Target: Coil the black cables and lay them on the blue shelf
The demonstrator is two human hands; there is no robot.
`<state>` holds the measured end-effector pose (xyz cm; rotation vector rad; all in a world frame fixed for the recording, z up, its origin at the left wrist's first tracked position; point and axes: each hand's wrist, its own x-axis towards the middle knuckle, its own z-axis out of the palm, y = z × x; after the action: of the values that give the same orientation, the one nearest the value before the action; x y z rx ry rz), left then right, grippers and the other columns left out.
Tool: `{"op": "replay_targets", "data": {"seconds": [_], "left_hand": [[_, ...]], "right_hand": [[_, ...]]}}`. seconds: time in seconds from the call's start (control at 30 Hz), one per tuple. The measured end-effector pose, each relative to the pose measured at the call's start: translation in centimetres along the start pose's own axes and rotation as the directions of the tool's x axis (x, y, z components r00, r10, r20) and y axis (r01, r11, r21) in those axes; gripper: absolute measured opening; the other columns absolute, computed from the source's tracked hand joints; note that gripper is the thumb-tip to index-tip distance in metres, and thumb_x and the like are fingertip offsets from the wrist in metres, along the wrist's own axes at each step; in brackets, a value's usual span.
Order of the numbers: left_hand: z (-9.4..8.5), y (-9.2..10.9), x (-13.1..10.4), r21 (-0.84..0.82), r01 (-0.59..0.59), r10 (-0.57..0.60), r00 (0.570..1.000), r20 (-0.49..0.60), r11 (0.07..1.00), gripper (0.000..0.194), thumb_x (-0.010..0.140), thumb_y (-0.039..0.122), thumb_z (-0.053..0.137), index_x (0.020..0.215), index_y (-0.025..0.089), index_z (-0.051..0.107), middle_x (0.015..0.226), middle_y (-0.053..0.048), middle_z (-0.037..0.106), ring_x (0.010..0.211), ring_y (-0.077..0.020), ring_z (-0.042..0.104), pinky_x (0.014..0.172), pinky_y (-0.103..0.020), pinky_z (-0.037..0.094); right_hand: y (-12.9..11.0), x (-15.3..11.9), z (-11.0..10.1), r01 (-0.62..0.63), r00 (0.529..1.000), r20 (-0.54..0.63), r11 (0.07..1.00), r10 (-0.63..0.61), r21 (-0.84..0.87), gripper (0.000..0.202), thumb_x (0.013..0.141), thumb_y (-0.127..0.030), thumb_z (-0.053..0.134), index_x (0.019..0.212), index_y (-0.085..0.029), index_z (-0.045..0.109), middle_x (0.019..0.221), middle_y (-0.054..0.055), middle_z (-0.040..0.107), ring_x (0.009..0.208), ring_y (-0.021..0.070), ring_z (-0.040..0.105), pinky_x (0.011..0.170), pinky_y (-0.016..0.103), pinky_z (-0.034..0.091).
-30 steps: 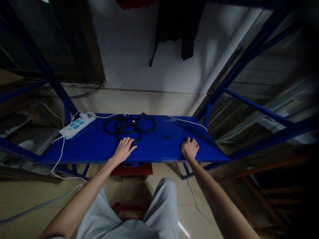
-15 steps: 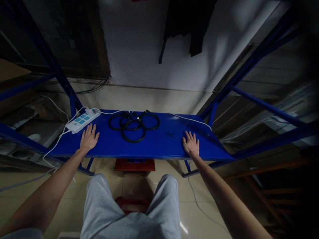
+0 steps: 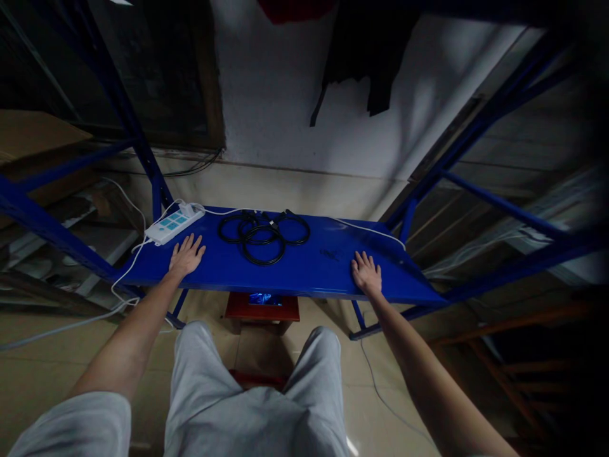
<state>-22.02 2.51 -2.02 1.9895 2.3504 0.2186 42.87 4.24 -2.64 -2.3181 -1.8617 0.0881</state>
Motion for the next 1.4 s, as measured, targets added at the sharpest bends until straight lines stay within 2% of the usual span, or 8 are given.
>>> {"op": "replay_targets", "data": {"seconds": [0.37,0.63,1.4], "left_hand": [[0.1,0.0,-0.2,0.003,-0.005,0.005,1.0,-0.016,1.0,0.067,0.104,0.053,0.017,0.163,0.023,0.027,0.171,-0.009,0.018,0.159,-0.0268,0.017,0.128,-0.056,0.017],[0.1,-0.2,-0.4,-0.02,-0.009,0.008,1.0,-0.017,1.0,0.067,0.104,0.052,0.015,0.163,0.023,0.026,0.171,-0.008,0.018,0.159,-0.026,0.016,0.128,-0.055,0.016],[-0.4,0.2,-1.0,-0.017,-0.005,0.005,1.0,-0.006,1.0,0.066,0.104,0.05,0.016,0.163,0.022,0.026,0.171,-0.008,0.017,0.159,-0.0255,0.015,0.129,-0.053,0.014]], "right_hand": [[-0.6,-1.0,-1.0,-0.001,1.0,0.001,1.0,0.001,0.012,0.065,0.105,-0.047,0.014,0.163,-0.021,0.031,0.171,0.006,0.023,0.158,0.0282,0.016,0.127,0.053,0.017],[-1.2,-1.5,-1.8,-0.01,1.0,0.026,0.998,0.011,-0.056,0.063,0.106,-0.043,0.013,0.163,-0.021,0.028,0.171,0.007,0.022,0.158,0.0263,0.018,0.126,0.051,0.02],[-0.3,-1.3,-0.9,0.011,1.0,-0.02,1.0,-0.011,0.006,0.063,0.106,-0.044,0.014,0.162,-0.02,0.032,0.17,0.007,0.025,0.158,0.0281,0.018,0.127,0.051,0.016]]}}
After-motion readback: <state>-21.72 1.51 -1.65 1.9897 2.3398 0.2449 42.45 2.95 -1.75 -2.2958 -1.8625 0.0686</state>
